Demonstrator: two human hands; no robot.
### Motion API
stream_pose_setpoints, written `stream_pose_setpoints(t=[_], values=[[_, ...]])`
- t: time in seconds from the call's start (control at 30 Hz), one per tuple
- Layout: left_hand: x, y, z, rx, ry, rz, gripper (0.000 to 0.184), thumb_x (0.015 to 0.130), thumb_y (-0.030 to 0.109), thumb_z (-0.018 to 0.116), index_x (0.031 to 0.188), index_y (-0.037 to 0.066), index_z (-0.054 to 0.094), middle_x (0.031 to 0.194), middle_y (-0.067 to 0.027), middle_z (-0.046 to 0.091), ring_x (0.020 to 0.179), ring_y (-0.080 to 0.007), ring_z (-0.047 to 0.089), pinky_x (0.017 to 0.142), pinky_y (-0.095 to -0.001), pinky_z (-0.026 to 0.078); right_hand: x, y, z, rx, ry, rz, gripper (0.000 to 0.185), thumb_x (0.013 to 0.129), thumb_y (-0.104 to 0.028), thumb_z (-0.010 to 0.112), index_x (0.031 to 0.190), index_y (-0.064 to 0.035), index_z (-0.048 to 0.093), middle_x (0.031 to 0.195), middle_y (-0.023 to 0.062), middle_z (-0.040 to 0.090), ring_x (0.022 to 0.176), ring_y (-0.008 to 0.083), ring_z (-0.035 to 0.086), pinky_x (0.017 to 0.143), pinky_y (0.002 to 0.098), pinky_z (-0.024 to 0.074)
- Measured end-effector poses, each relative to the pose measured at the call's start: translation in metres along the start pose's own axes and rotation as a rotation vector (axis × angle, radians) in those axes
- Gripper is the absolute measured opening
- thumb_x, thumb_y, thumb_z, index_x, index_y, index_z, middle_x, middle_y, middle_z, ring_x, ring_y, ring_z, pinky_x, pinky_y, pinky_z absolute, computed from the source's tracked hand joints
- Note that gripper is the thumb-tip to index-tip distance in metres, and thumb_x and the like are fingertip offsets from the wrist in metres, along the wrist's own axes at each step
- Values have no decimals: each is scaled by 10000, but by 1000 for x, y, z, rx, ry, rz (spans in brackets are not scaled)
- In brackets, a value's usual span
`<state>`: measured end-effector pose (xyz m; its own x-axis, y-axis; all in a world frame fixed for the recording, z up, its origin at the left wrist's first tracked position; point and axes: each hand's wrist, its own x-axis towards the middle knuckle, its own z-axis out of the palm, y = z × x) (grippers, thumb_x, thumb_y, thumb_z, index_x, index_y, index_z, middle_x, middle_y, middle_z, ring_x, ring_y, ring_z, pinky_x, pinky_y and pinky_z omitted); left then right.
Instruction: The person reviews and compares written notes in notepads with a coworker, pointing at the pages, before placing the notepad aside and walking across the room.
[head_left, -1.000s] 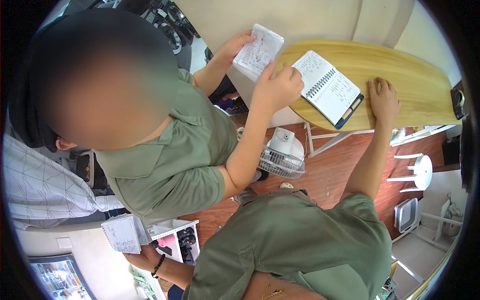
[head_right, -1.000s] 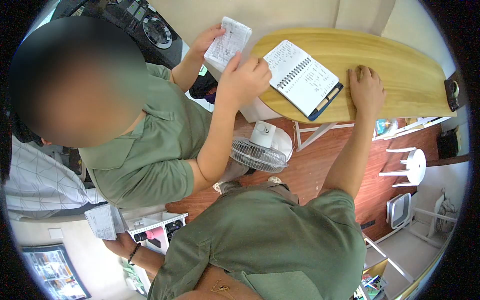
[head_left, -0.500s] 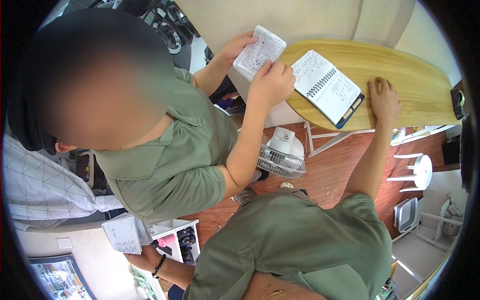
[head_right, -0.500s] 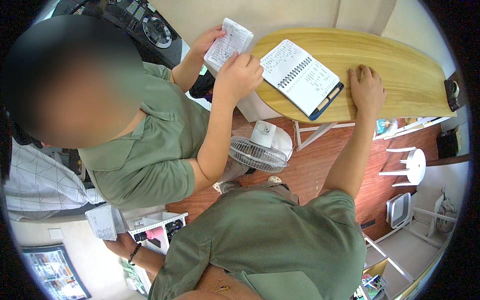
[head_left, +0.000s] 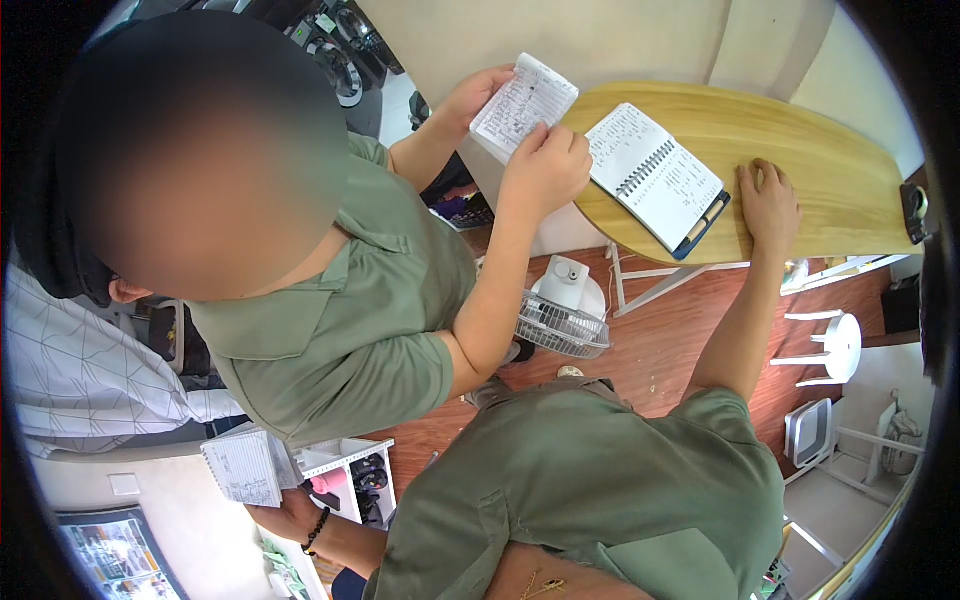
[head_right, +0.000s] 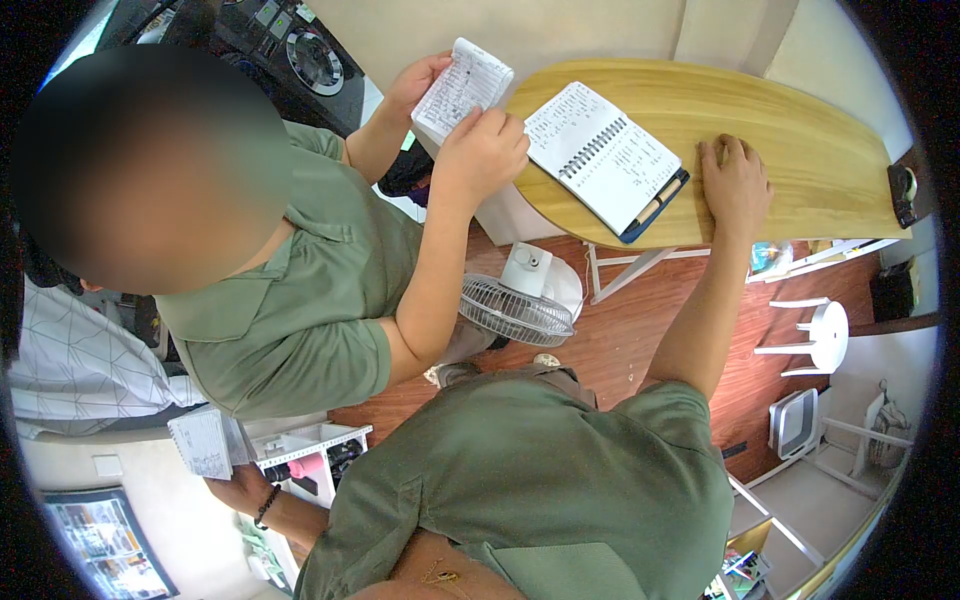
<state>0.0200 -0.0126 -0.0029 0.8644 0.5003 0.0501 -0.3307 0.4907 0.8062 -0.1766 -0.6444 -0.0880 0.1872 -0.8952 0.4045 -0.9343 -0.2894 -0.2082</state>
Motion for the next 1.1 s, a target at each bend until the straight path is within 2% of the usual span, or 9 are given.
stream_pose_setpoints(t=[0.37,0.57,1.1], values=[[7,-4,-5,35,-5,28,372,967,158,378,1244,-77,459,1242,-198,530,1121,-299,540,984,-420,444,0,0,1,-9,17,-6,426,845,-485,547,1132,-181,624,1236,75,572,1165,275,510,942,487,383],[-1,-6,6,77,32,27,384,971,157,357,1259,-82,439,1262,-208,514,1145,-319,523,1004,-454,423,1,1,3,-8,4,-2,433,846,-489,543,1147,-187,617,1245,73,566,1174,275,503,947,484,379],[1,-3,1,23,34,14,386,973,162,361,1265,-79,434,1263,-213,508,1155,-324,513,998,-464,426,1,1,2,-15,-16,5,432,854,-485,536,1158,-188,612,1254,73,558,1181,273,497,952,478,374]])
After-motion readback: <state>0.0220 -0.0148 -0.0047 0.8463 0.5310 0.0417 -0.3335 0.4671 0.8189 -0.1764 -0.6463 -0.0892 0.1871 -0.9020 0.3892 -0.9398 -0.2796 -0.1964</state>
